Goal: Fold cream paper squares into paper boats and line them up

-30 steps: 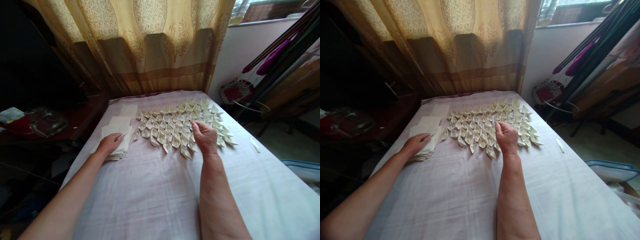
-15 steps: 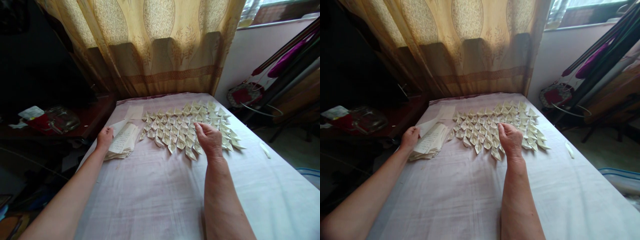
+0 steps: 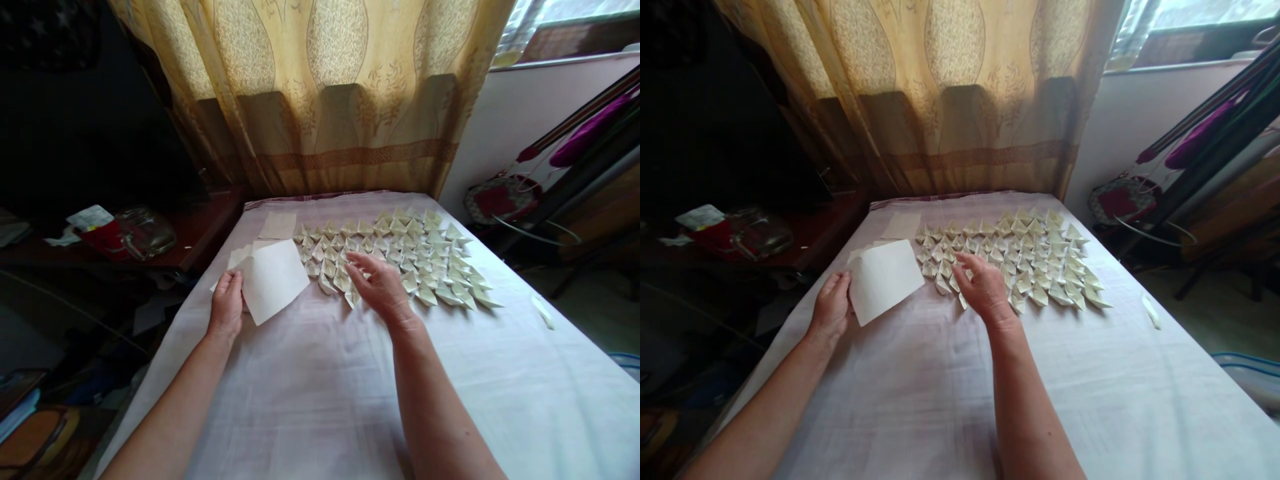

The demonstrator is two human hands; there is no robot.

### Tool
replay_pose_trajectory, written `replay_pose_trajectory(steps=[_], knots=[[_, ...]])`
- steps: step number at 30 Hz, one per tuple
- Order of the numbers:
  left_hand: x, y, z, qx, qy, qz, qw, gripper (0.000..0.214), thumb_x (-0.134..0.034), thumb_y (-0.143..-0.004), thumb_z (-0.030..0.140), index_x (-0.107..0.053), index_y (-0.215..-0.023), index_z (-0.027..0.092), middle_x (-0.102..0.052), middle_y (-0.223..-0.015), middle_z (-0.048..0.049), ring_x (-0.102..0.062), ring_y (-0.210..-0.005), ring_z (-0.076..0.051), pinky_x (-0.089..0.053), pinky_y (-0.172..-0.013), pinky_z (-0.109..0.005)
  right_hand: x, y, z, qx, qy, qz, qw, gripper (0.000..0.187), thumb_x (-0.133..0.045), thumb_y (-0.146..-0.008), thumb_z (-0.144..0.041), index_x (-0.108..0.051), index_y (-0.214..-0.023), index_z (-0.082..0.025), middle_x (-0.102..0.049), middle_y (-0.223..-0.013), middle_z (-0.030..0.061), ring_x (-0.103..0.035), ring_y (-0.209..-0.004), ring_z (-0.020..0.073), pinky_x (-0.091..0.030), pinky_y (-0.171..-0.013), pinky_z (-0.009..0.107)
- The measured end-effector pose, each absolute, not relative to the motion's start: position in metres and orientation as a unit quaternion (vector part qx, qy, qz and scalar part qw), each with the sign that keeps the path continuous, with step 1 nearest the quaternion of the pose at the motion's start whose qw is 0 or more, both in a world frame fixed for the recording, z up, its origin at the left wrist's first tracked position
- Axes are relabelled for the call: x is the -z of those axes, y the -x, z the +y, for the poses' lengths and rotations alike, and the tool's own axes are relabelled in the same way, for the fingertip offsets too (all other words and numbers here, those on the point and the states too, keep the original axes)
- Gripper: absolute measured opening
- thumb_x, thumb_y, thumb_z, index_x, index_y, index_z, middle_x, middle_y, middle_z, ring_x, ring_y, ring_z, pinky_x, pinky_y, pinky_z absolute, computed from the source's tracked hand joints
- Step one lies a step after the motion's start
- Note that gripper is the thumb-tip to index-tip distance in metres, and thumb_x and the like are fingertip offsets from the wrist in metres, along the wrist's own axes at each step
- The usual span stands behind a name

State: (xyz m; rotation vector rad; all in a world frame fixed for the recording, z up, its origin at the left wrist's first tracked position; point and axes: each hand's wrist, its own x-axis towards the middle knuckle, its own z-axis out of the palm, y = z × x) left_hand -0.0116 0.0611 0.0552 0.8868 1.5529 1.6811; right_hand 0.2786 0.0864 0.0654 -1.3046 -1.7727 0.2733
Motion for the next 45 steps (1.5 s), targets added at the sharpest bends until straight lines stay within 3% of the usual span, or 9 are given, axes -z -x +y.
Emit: replay_pose_trajectory(steps=[3, 7, 10, 19, 25, 29, 32, 35, 45], knots=[[-0.048, 0.004, 0.048, -0.642, -0.290, 0.604, 0.372, 0.039, -0.070, -0.064, 0.052, -0.055, -0.079, 0.020, -0.058, -0.064, 0.0057, -0.058, -0.054, -0.012, -0.047, -0.053, -0.023, -0.069, -0.255, 0.075, -0.114, 0.475, -0.778, 0.395, 0.034, -0.061, -0.088, -0.027, -0.068, -0.121, -0.024, -0.071, -0.120, 0.0081, -0.069, -0.100, 0.0213, -0.054, -0.088, 0.034], [-0.037, -0.005, 0.030, -0.629, -0.231, 0.615, 0.415, 0.028, -0.070, -0.068, 0.040, -0.056, -0.081, 0.019, -0.060, -0.062, 0.0048, -0.060, -0.051, -0.013, -0.047, -0.050, -0.022, -0.062, -0.221, 0.049, -0.102, 0.411, -0.870, 0.252, 0.072, -0.069, -0.075, -0.013, -0.049, -0.143, -0.023, -0.047, -0.150, 0.0148, -0.045, -0.136, 0.0309, -0.040, -0.109, 0.050], [-0.032, -0.009, 0.020, -0.614, -0.194, 0.619, 0.450, 0.018, -0.067, -0.074, 0.031, -0.056, -0.084, 0.019, -0.064, -0.063, 0.0028, -0.062, -0.049, -0.013, -0.047, -0.049, -0.021, -0.042, -0.203, 0.032, -0.088, 0.390, -0.899, 0.180, 0.083, -0.070, -0.071, -0.006, -0.044, -0.147, -0.026, -0.036, -0.156, 0.0174, -0.034, -0.144, 0.0327, -0.031, -0.112, 0.055], [-0.037, -0.013, -0.004, -0.556, -0.174, 0.604, 0.544, 0.030, -0.061, -0.082, 0.017, -0.061, -0.111, 0.020, -0.073, -0.077, -0.0022, -0.066, -0.050, -0.013, -0.051, -0.049, -0.021, 0.003, -0.196, 0.023, -0.058, 0.391, -0.892, 0.219, 0.053, -0.060, -0.088, -0.016, -0.054, -0.140, -0.025, -0.048, -0.149, 0.0151, -0.043, -0.137, 0.0293, -0.035, -0.109, 0.048], [-0.023, 0.008, -0.005, -0.553, -0.256, 0.574, 0.547, 0.044, -0.070, -0.075, 0.039, -0.063, -0.114, 0.019, -0.075, -0.086, -0.0048, -0.070, -0.062, -0.018, -0.055, -0.055, -0.026, 0.010, -0.195, 0.020, -0.107, 0.363, -0.892, 0.248, 0.042, -0.059, -0.089, -0.018, -0.062, -0.131, -0.023, -0.062, -0.135, 0.0114, -0.054, -0.127, 0.0247, -0.042, -0.105, 0.041], [-0.010, 0.031, -0.002, -0.508, -0.418, 0.578, 0.483, 0.052, -0.075, -0.066, 0.044, -0.067, -0.112, 0.020, -0.075, -0.104, -0.0088, -0.072, -0.093, -0.027, -0.059, -0.081, -0.038, 0.011, -0.199, 0.016, -0.174, 0.330, -0.880, 0.295, 0.042, -0.053, -0.088, -0.018, -0.064, -0.129, -0.021, -0.067, -0.129, 0.0093, -0.061, -0.118, 0.0208, -0.044, -0.104, 0.037], [-0.003, 0.042, 0.001, -0.435, -0.600, 0.565, 0.362, 0.048, -0.075, -0.068, 0.039, -0.071, -0.113, 0.024, -0.066, -0.131, -0.0098, -0.058, -0.125, -0.031, -0.044, -0.109, -0.045, 0.009, -0.205, 0.015, -0.221, 0.315, -0.872, 0.303, 0.049, -0.048, -0.081, -0.011, -0.066, -0.125, -0.021, -0.070, -0.124, 0.0072, -0.062, -0.118, 0.0195, -0.046, -0.103, 0.038], [0.000, 0.046, 0.007, -0.365, -0.725, 0.511, 0.283, 0.046, -0.071, -0.075, 0.038, -0.070, -0.120, 0.028, -0.057, -0.144, -0.0084, -0.048, -0.137, -0.029, -0.032, -0.117, -0.047, 0.005, -0.209, 0.017, -0.255, 0.300, -0.868, 0.303, 0.049, -0.048, -0.076, -0.007, -0.070, -0.118, -0.020, -0.072, -0.121, 0.0067, -0.062, -0.118, 0.0184, -0.045, -0.104, 0.036], [-0.008, 0.026, 0.010, -0.238, -0.810, 0.420, 0.333, 0.020, -0.062, -0.086, 0.037, -0.079, -0.098, 0.036, -0.079, -0.096, -0.0052, -0.070, -0.108, -0.029, -0.028, -0.116, -0.057, -0.002, -0.238, 0.006, -0.226, 0.337, -0.859, 0.313, 0.028, -0.059, -0.082, -0.017, -0.074, -0.105, -0.022, -0.076, -0.109, 0.0067, -0.066, -0.110, 0.0208, -0.047, -0.100, 0.038]])
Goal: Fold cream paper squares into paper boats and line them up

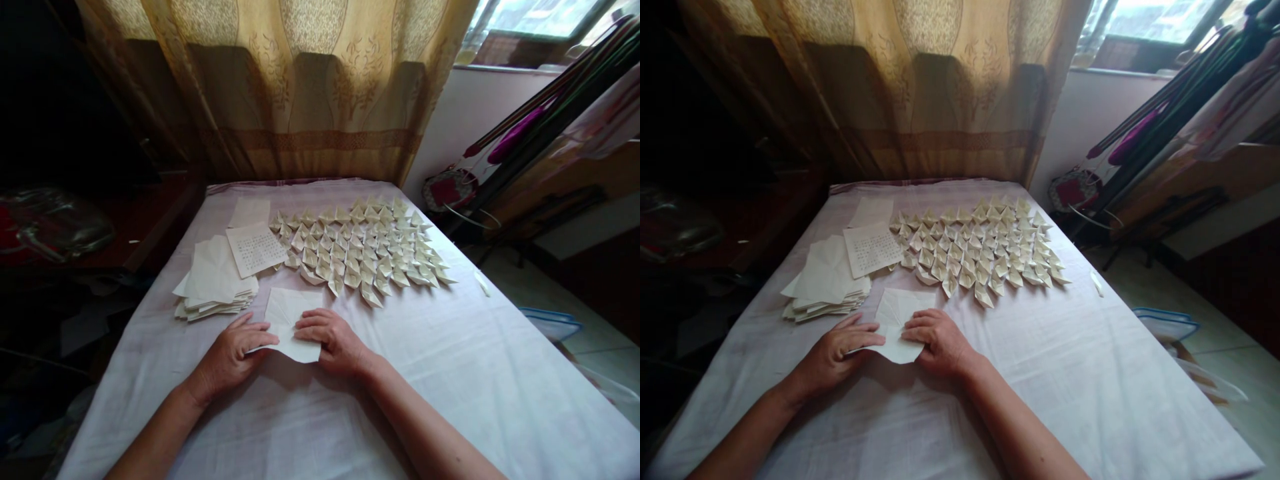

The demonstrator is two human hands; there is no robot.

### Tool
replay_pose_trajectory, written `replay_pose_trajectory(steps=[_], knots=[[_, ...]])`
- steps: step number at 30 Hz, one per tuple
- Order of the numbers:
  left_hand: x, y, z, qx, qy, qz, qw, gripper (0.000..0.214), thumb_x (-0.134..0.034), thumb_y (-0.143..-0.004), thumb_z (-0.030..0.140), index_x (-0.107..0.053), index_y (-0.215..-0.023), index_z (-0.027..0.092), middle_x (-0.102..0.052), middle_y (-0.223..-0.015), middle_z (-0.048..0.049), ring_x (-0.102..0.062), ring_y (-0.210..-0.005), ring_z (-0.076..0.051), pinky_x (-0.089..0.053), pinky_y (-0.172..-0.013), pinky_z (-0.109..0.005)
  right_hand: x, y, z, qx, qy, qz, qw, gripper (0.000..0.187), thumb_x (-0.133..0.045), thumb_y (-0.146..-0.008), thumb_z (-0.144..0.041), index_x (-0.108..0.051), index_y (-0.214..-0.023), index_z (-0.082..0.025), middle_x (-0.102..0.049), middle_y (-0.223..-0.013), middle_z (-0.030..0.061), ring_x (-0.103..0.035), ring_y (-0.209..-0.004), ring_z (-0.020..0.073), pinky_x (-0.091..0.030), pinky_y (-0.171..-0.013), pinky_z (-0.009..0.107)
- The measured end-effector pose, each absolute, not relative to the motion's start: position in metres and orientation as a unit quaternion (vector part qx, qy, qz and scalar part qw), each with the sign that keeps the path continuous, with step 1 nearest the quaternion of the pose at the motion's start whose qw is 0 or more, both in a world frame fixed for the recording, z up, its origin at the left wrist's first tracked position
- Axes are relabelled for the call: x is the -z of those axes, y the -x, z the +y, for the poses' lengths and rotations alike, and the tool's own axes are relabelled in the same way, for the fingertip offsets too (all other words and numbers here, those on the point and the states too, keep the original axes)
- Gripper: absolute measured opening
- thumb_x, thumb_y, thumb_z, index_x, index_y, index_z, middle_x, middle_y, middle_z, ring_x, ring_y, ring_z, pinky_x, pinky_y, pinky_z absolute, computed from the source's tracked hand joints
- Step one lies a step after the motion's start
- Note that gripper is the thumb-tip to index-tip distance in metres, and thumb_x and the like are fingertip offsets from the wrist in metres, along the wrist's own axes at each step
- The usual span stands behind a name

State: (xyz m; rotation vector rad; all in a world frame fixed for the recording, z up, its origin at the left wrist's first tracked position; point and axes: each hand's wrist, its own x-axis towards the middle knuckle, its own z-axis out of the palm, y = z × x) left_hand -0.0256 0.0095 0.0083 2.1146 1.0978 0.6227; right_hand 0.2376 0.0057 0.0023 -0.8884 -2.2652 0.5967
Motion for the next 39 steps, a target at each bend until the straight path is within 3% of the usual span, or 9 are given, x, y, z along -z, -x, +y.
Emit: replay_pose_trajectory(steps=[4, 7, 13, 16, 21, 26, 30, 36, 39], knots=[[-0.022, 0.012, -0.002, -0.239, -0.767, 0.449, 0.391, 0.018, -0.063, -0.085, 0.038, -0.080, -0.088, 0.033, -0.080, -0.088, -0.0054, -0.074, -0.090, -0.027, -0.040, -0.110, -0.047, -0.009, -0.253, -0.006, -0.218, 0.377, -0.853, 0.289, 0.018, -0.061, -0.085, -0.018, -0.074, -0.096, -0.026, -0.075, -0.106, 0.0035, -0.064, -0.111, 0.0210, -0.045, -0.098, 0.039], [-0.031, 0.005, -0.002, -0.279, -0.717, 0.475, 0.428, 0.016, -0.068, -0.080, 0.040, -0.080, -0.080, 0.031, -0.079, -0.081, -0.0049, -0.072, -0.075, -0.026, -0.054, -0.088, -0.037, -0.011, -0.256, -0.007, -0.214, 0.393, -0.845, 0.293, 0.017, -0.056, -0.088, -0.017, -0.071, -0.080, -0.022, -0.076, -0.094, 0.0033, -0.066, -0.103, 0.0206, -0.044, -0.095, 0.037], [-0.034, -0.005, -0.002, -0.280, -0.683, 0.489, 0.464, 0.020, -0.066, -0.080, 0.034, -0.077, -0.066, 0.025, -0.069, -0.058, 0.0002, -0.063, -0.055, -0.018, -0.045, -0.053, -0.021, -0.014, -0.252, -0.009, -0.210, 0.537, -0.782, 0.236, 0.035, -0.054, -0.088, -0.028, -0.048, -0.054, -0.020, -0.052, -0.054, -0.0029, -0.050, -0.055, 0.0127, -0.035, -0.057, 0.025], [-0.029, -0.008, -0.003, -0.276, -0.682, 0.505, 0.451, 0.016, -0.067, -0.079, 0.030, -0.080, -0.085, 0.026, -0.074, -0.068, 0.0008, -0.068, -0.061, -0.020, -0.048, -0.056, -0.022, -0.010, -0.247, -0.014, -0.218, 0.594, -0.743, 0.217, 0.033, -0.058, -0.086, -0.035, -0.048, -0.058, -0.021, -0.050, -0.053, -0.0045, -0.046, -0.050, 0.0115, -0.026, -0.050, 0.024], [-0.015, -0.008, -0.005, -0.260, -0.722, 0.584, 0.264, 0.058, -0.068, -0.079, 0.027, -0.060, -0.136, 0.028, -0.076, -0.084, -0.0006, -0.071, -0.069, -0.021, -0.055, -0.066, -0.027, 0.001, -0.239, -0.018, -0.134, 0.621, -0.738, 0.229, 0.029, -0.057, -0.088, -0.030, -0.052, -0.061, -0.021, -0.056, -0.056, -0.0020, -0.052, -0.055, 0.0139, -0.029, -0.055, 0.025], [-0.006, -0.013, -0.012, -0.279, -0.814, 0.510, 0.012, 0.043, -0.057, -0.087, 0.018, -0.062, -0.129, 0.023, -0.060, -0.138, -0.0123, -0.058, -0.123, -0.029, -0.047, -0.104, -0.046, 0.006, -0.235, -0.021, -0.053, 0.583, -0.766, 0.265, 0.027, -0.055, -0.089, -0.025, -0.056, -0.062, -0.021, -0.058, -0.057, -0.0003, -0.054, -0.058, 0.0153, -0.032, -0.061, 0.026], [0.000, -0.027, -0.024, -0.223, -0.880, 0.417, 0.030, 0.032, -0.051, -0.096, 0.029, -0.065, -0.124, 0.023, -0.066, -0.131, -0.0082, -0.054, -0.129, -0.026, -0.036, -0.114, -0.049, 0.006, -0.233, -0.021, -0.037, 0.569, -0.771, 0.284, 0.026, -0.054, -0.090, -0.022, -0.057, -0.064, -0.021, -0.060, -0.059, 0.0006, -0.055, -0.061, 0.0163, -0.033, -0.065, 0.028], [0.006, -0.038, -0.036, -0.164, -0.898, 0.405, 0.048, 0.051, -0.049, -0.097, 0.049, -0.052, -0.140, 0.022, -0.061, -0.139, -0.0084, -0.053, -0.132, -0.025, -0.039, -0.112, -0.044, 0.008, -0.233, -0.020, -0.058, 0.576, -0.759, 0.297, 0.022, -0.059, -0.087, -0.021, -0.059, -0.065, -0.021, -0.062, -0.065, 0.0017, -0.056, -0.070, 0.0194, -0.034, -0.071, 0.030], [0.007, -0.038, -0.038, -0.162, -0.901, 0.401, 0.042, 0.052, -0.049, -0.097, 0.049, -0.052, -0.140, 0.021, -0.061, -0.139, -0.0083, -0.053, -0.131, -0.026, -0.041, -0.110, -0.043, 0.011, -0.234, -0.020, -0.079, 0.581, -0.743, 0.323, 0.010, -0.058, -0.085, -0.021, -0.067, -0.090, -0.020, -0.063, -0.066, 0.0002, -0.056, -0.070, 0.0197, -0.036, -0.073, 0.032]])
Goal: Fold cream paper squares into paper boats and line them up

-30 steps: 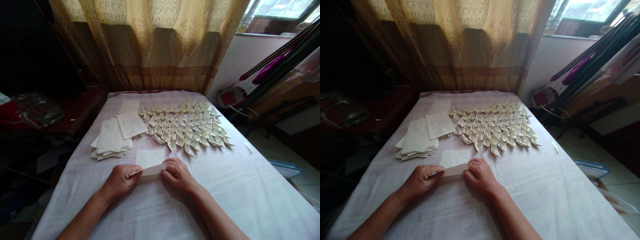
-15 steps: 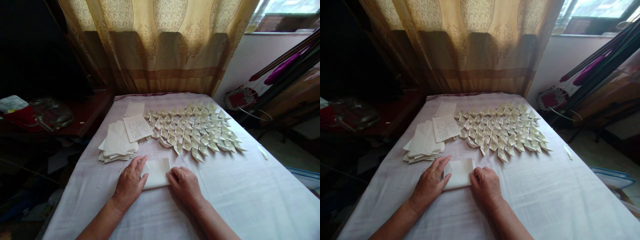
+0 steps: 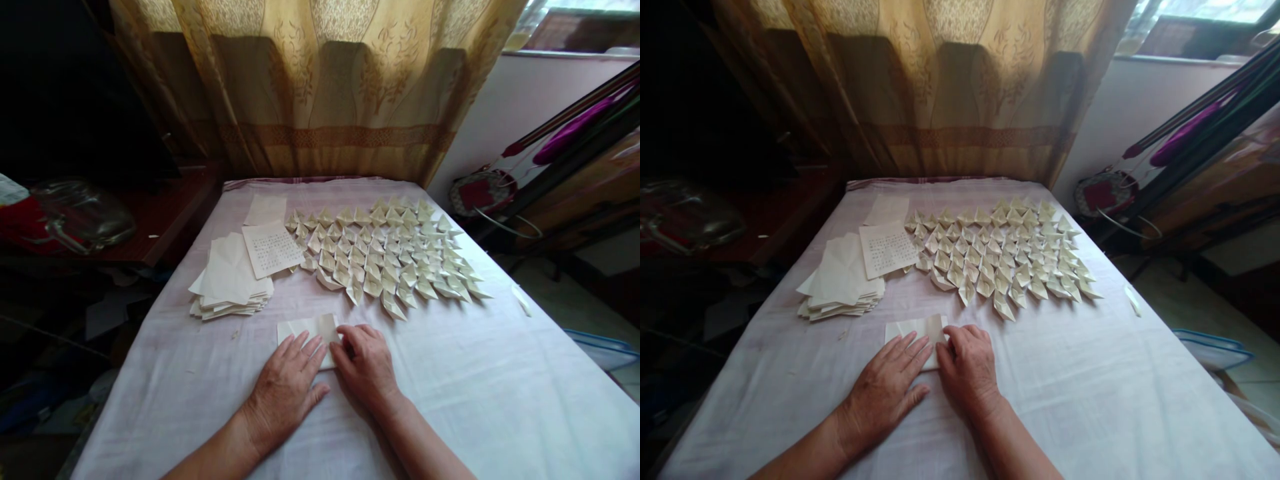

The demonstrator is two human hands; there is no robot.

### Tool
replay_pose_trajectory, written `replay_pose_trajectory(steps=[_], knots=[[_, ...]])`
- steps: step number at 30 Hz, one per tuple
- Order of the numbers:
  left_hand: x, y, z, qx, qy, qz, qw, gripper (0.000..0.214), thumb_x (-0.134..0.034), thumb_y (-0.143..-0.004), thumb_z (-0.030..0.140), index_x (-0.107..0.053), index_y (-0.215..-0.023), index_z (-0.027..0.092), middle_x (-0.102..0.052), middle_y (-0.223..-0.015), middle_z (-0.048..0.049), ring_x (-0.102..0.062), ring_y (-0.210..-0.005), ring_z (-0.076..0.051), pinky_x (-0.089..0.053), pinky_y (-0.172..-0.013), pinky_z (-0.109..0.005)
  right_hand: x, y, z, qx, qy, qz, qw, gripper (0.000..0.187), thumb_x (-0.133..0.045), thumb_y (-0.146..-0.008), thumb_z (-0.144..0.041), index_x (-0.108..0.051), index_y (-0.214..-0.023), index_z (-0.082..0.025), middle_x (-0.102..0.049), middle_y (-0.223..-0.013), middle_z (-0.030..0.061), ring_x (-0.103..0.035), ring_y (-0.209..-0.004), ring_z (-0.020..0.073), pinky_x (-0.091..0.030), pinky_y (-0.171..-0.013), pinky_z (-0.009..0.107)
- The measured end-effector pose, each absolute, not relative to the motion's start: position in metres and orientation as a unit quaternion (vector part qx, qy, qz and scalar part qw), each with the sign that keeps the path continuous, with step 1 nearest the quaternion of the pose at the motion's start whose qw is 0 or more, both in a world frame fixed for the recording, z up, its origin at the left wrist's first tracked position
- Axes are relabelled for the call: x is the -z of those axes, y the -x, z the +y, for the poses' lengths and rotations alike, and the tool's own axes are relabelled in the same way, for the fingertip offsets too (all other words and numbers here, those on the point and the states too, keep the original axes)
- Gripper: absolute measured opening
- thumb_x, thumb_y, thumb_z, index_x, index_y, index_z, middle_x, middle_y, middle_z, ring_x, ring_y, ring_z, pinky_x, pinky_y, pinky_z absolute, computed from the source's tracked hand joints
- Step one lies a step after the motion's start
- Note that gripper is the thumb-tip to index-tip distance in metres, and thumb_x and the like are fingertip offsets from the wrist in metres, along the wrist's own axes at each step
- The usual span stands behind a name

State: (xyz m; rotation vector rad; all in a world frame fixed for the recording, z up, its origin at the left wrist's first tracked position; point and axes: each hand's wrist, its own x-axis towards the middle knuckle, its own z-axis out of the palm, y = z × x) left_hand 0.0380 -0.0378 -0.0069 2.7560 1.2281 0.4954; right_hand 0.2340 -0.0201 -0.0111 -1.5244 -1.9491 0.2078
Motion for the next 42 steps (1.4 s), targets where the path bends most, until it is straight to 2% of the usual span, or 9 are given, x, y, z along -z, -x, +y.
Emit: replay_pose_trajectory(steps=[2, 4, 6, 8, 11, 23, 42], knots=[[0.0072, -0.0377, -0.0380, -0.164, -0.902, 0.398, 0.041, 0.051, -0.050, -0.097, 0.047, -0.052, -0.140, 0.020, -0.061, -0.138, -0.0088, -0.054, -0.130, -0.027, -0.041, -0.109, -0.044, 0.0130, -0.2347, -0.0205, -0.090, 0.582, -0.735, 0.336, 0.030, -0.056, -0.085, -0.020, -0.063, -0.114, -0.017, -0.063, -0.066, -0.0011, -0.057, -0.068, 0.0197, -0.037, -0.074, 0.033], [0.0075, -0.0379, -0.0380, -0.165, -0.903, 0.395, 0.040, 0.048, -0.049, -0.098, 0.045, -0.053, -0.139, 0.020, -0.062, -0.138, -0.0087, -0.055, -0.130, -0.026, -0.041, -0.109, -0.043, 0.0136, -0.2353, -0.0211, -0.091, 0.575, -0.741, 0.335, 0.037, -0.055, -0.085, -0.019, -0.060, -0.122, -0.016, -0.062, -0.067, -0.0012, -0.057, -0.069, 0.0200, -0.038, -0.075, 0.033], [0.0080, -0.0385, -0.0379, -0.166, -0.904, 0.393, 0.037, 0.046, -0.049, -0.098, 0.043, -0.054, -0.137, 0.020, -0.062, -0.137, -0.0081, -0.055, -0.129, -0.026, -0.041, -0.109, -0.042, 0.0127, -0.2359, -0.0218, -0.087, 0.563, -0.753, 0.329, 0.028, -0.054, -0.086, -0.018, -0.065, -0.111, -0.018, -0.064, -0.069, 0.0007, -0.057, -0.073, 0.0207, -0.037, -0.075, 0.034], [0.0083, -0.0391, -0.0380, -0.168, -0.904, 0.391, 0.033, 0.044, -0.049, -0.099, 0.041, -0.055, -0.136, 0.019, -0.063, -0.137, -0.0077, -0.056, -0.128, -0.026, -0.041, -0.108, -0.042, 0.0107, -0.2361, -0.0223, -0.089, 0.557, -0.763, 0.317, 0.018, -0.054, -0.087, -0.017, -0.070, -0.093, -0.021, -0.065, -0.071, 0.0023, -0.057, -0.076, 0.0208, -0.036, -0.075, 0.033], [0.0082, -0.0395, -0.0384, -0.169, -0.904, 0.391, 0.034, 0.044, -0.051, -0.098, 0.040, -0.054, -0.137, 0.019, -0.064, -0.136, -0.0078, -0.057, -0.128, -0.025, -0.042, -0.108, -0.041, 0.0083, -0.2363, -0.0226, -0.100, 0.555, -0.766, 0.308, 0.016, -0.056, -0.086, -0.016, -0.069, -0.081, -0.022, -0.063, -0.070, 0.0023, -0.054, -0.076, 0.0199, -0.034, -0.075, 0.033], [0.0031, -0.0409, -0.0380, -0.171, -0.903, 0.395, -0.008, 0.041, -0.047, -0.100, 0.040, -0.057, -0.133, 0.018, -0.065, -0.134, -0.0051, -0.058, -0.126, -0.023, -0.042, -0.106, -0.039, 0.0094, -0.2356, -0.0222, -0.094, 0.552, -0.762, 0.325, 0.014, -0.057, -0.088, -0.017, -0.069, -0.084, -0.022, -0.063, -0.070, 0.0009, -0.053, -0.075, 0.0185, -0.032, -0.076, 0.032], [0.0054, -0.0400, -0.0361, -0.173, -0.904, 0.392, -0.012, 0.040, -0.046, -0.100, 0.037, -0.057, -0.134, 0.019, -0.063, -0.136, -0.0043, -0.056, -0.127, -0.023, -0.042, -0.107, -0.040, 0.0096, -0.2336, -0.0219, -0.082, 0.572, -0.752, 0.318, 0.013, -0.059, -0.088, -0.018, -0.070, -0.084, -0.022, -0.065, -0.072, 0.0017, -0.054, -0.077, 0.0192, -0.033, -0.077, 0.033]])
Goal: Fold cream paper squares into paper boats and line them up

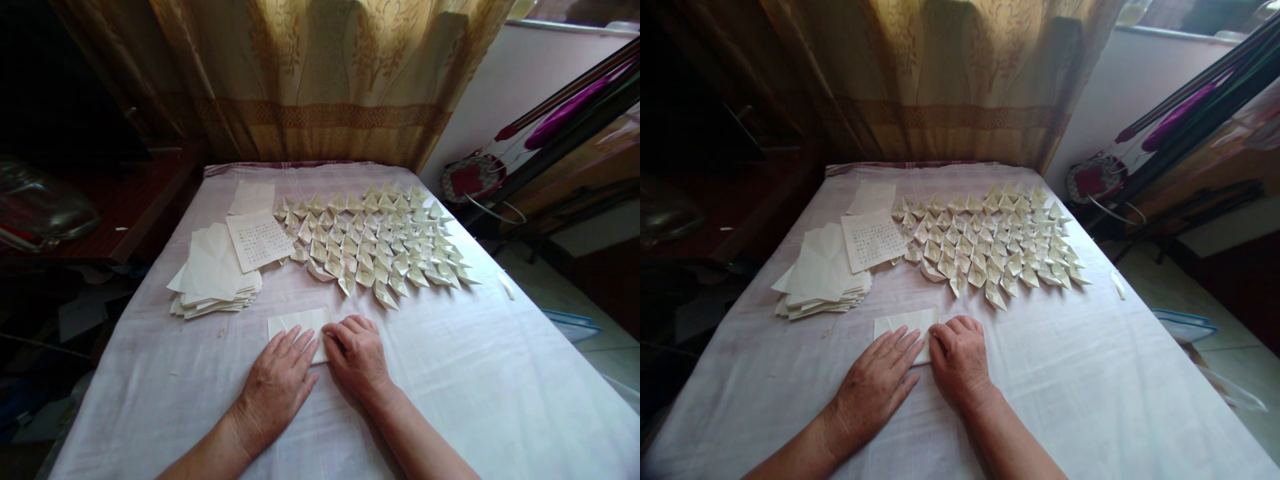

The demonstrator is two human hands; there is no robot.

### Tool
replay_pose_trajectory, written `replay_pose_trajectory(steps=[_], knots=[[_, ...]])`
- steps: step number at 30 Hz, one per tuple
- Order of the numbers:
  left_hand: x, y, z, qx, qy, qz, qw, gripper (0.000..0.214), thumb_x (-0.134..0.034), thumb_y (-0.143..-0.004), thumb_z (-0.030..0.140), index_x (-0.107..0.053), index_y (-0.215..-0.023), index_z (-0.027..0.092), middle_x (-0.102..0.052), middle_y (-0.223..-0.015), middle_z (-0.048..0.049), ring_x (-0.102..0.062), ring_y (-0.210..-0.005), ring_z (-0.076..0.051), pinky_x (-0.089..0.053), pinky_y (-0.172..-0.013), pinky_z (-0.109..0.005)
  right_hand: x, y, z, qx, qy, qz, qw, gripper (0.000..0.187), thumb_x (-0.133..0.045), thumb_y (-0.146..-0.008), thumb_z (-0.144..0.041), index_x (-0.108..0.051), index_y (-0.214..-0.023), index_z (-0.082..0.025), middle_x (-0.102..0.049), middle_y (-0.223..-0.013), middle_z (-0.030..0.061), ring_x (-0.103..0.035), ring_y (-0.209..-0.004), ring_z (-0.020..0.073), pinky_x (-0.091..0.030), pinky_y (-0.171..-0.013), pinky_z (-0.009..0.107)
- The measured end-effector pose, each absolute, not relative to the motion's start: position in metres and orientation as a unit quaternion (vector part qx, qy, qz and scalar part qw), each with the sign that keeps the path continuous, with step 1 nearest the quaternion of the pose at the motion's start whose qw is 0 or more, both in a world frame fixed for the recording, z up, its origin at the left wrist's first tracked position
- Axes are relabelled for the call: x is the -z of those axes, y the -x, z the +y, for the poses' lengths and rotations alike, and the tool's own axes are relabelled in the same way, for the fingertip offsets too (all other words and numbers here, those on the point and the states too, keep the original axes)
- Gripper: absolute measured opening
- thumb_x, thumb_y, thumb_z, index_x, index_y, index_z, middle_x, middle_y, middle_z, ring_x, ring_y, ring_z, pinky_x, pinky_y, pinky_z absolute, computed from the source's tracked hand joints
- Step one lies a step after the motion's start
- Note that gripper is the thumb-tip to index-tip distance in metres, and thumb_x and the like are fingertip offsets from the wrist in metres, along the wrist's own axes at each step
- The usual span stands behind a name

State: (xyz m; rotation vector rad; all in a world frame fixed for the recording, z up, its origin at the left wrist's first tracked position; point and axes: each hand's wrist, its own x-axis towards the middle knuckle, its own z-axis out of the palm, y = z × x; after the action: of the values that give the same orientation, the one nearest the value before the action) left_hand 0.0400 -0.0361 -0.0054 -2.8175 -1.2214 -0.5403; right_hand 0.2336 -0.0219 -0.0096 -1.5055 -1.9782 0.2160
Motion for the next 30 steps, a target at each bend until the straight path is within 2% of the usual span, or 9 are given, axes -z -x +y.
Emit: replay_pose_trajectory(steps=[30], knots=[[0.0051, -0.0406, -0.0366, 0.171, 0.905, -0.390, 0.000, 0.038, -0.048, -0.099, 0.033, -0.057, -0.133, 0.018, -0.063, -0.137, -0.0056, -0.056, -0.128, -0.023, -0.042, -0.106, -0.040, 0.0077, -0.2353, -0.0218, -0.090, 0.572, -0.755, 0.307, 0.016, -0.057, -0.088, -0.017, -0.069, -0.079, -0.022, -0.063, -0.071, 0.0019, -0.053, -0.076, 0.0186, -0.033, -0.077, 0.033]])
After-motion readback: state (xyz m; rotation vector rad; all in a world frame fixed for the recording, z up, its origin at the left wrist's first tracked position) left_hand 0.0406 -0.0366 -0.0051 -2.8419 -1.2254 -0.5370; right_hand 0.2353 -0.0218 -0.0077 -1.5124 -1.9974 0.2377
